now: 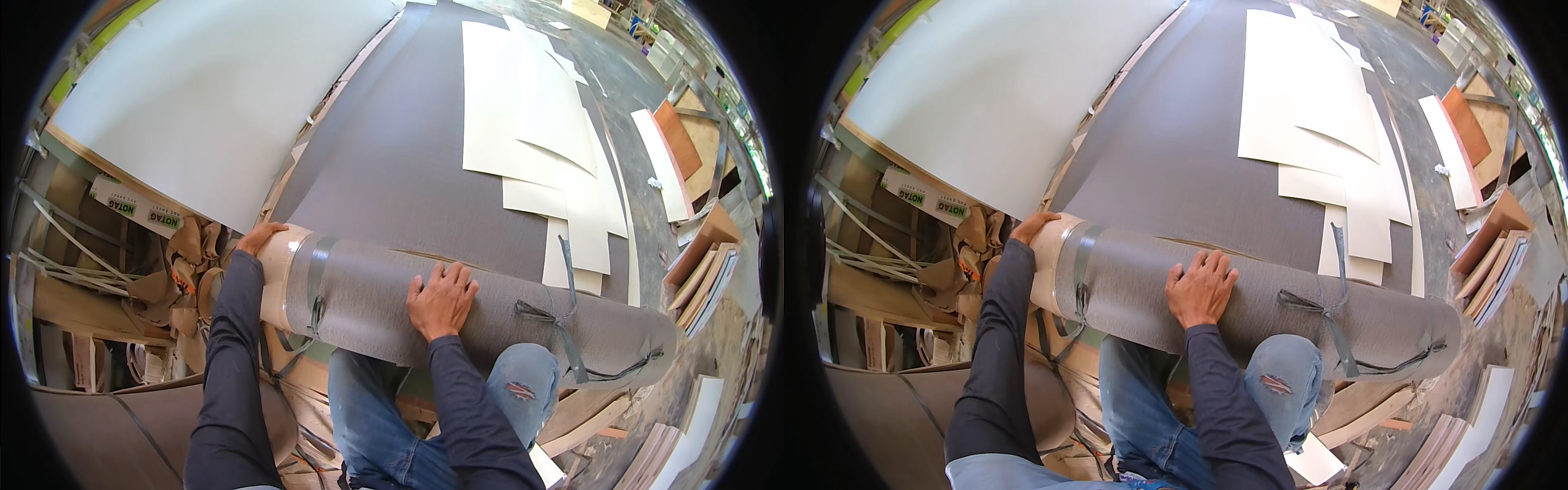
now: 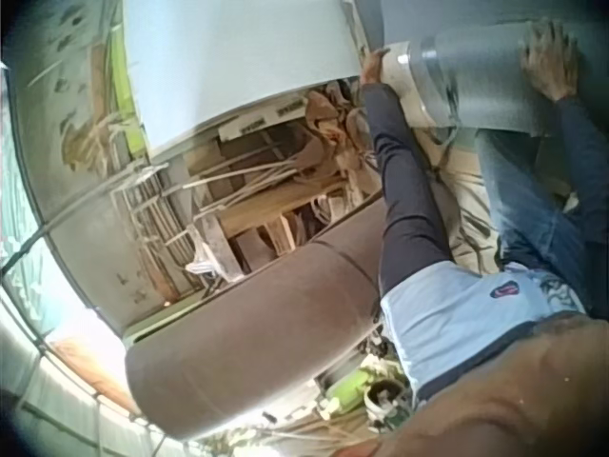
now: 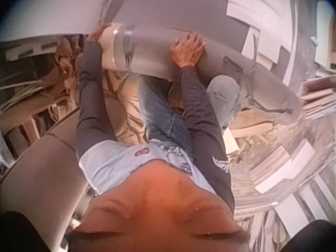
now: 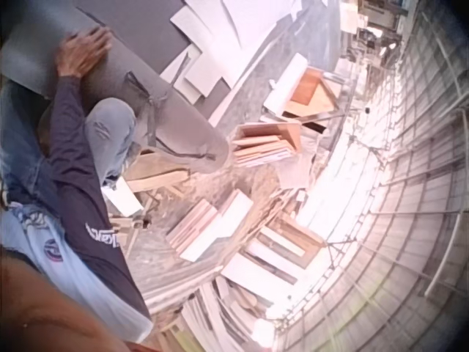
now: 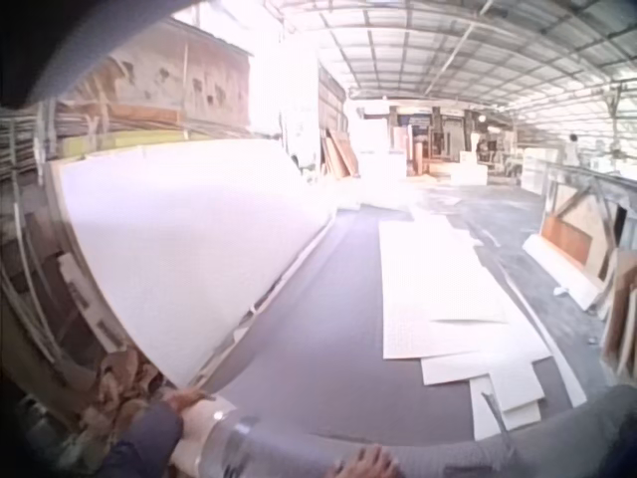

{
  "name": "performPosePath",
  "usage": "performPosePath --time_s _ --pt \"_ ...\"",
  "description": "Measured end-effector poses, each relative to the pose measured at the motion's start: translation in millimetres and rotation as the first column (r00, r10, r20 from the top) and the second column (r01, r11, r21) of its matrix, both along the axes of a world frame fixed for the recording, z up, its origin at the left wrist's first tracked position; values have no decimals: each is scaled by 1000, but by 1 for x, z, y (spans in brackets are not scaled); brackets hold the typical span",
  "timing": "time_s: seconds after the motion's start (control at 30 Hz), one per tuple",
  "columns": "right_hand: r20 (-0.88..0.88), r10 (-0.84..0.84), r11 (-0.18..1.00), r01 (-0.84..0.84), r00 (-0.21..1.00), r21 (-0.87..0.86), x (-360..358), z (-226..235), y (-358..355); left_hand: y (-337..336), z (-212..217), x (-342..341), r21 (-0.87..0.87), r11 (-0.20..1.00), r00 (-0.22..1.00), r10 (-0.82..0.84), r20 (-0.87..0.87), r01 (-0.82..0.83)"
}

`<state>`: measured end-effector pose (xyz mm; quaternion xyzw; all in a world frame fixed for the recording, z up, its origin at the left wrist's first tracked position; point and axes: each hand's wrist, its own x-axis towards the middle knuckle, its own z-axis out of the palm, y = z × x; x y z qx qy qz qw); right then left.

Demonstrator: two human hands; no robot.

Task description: The person unrolls a sheet of laminate, cuts a section using a utility knife, and then uses a tape measure and a marker to mark dimensions on wooden panels.

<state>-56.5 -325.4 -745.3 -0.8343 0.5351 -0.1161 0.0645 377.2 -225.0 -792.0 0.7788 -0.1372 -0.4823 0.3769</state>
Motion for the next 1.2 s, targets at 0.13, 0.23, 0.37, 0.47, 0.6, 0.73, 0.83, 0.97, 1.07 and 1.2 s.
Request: performPosePath --time_s 0.13,0.23,0.37,0.47,0.6,0.73,0.83,0.97,1.07,1.2 --pt "-27 43 987 -47 999 -156 -8 -17 4 2 4 -7 -18 998 991 56 -120 -58" --pt "10 70 997 -71 997 34 0 -15 16 37 -15 15 -166 976 982 115 -152 -140" --pt "6 55 998 -55 998 2 -18 -19 39 49 -10 -20 -215 954 912 110 -395 -208" --pt "36 74 997 -75 997 34 -21 -10 37 61 -11 -15 -301 925 887 76 -456 -234" --pt "51 77 994 -80 996 68 -15 -2 39 71 -31 6 -354 894 927 147 -346 -274" --pt "68 57 998 -56 996 -11 -22 -12 37 52 -17 -9 -239 956 984 179 12 -171" --pt "82 68 997 -65 994 -37 -15 -10 36 49 16 -23 108 994 580 -101 808 23" --pt "69 79 994 -74 994 -74 -18 -15 35 62 53 -40 -70 997 276 61 959 24" --pt "58 77 995 -73 995 -72 -21 -16 36 116 83 -48 -330 944 249 326 912 -25" --pt "68 89 996 -88 994 -12 -13 -3 32 257 73 -37 -683 718 4 689 724 -133"
